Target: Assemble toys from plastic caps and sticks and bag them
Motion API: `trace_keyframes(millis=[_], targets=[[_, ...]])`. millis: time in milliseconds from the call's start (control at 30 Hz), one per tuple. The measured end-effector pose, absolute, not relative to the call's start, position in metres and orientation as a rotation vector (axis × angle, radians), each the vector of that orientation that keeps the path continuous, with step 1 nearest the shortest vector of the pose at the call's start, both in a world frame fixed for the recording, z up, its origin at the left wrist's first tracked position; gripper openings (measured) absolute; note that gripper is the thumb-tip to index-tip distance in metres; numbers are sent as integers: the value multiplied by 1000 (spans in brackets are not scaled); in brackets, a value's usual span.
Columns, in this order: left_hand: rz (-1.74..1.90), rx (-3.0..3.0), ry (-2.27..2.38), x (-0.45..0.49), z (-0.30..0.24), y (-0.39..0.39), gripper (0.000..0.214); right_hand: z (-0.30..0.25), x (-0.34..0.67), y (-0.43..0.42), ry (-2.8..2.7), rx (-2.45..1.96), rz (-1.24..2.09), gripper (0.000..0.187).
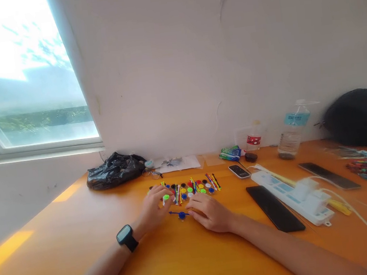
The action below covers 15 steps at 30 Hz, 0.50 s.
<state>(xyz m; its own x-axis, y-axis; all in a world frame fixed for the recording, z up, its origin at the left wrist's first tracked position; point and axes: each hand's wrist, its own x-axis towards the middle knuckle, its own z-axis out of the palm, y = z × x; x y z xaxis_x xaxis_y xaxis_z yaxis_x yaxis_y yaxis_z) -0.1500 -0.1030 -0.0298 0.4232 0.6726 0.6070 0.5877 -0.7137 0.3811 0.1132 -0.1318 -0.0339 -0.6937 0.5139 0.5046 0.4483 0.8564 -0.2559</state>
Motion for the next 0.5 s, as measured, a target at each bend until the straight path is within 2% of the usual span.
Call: trace_keyframes(millis=[167, 500], targets=[[1130, 2620, 1431, -181, -37, -74, 23, -35, 115, -129, -2453, -706, 155, 19], [893, 2806, 1344, -178, -41, -72, 34, -37, 115, -127, -2484, -719, 163, 21]])
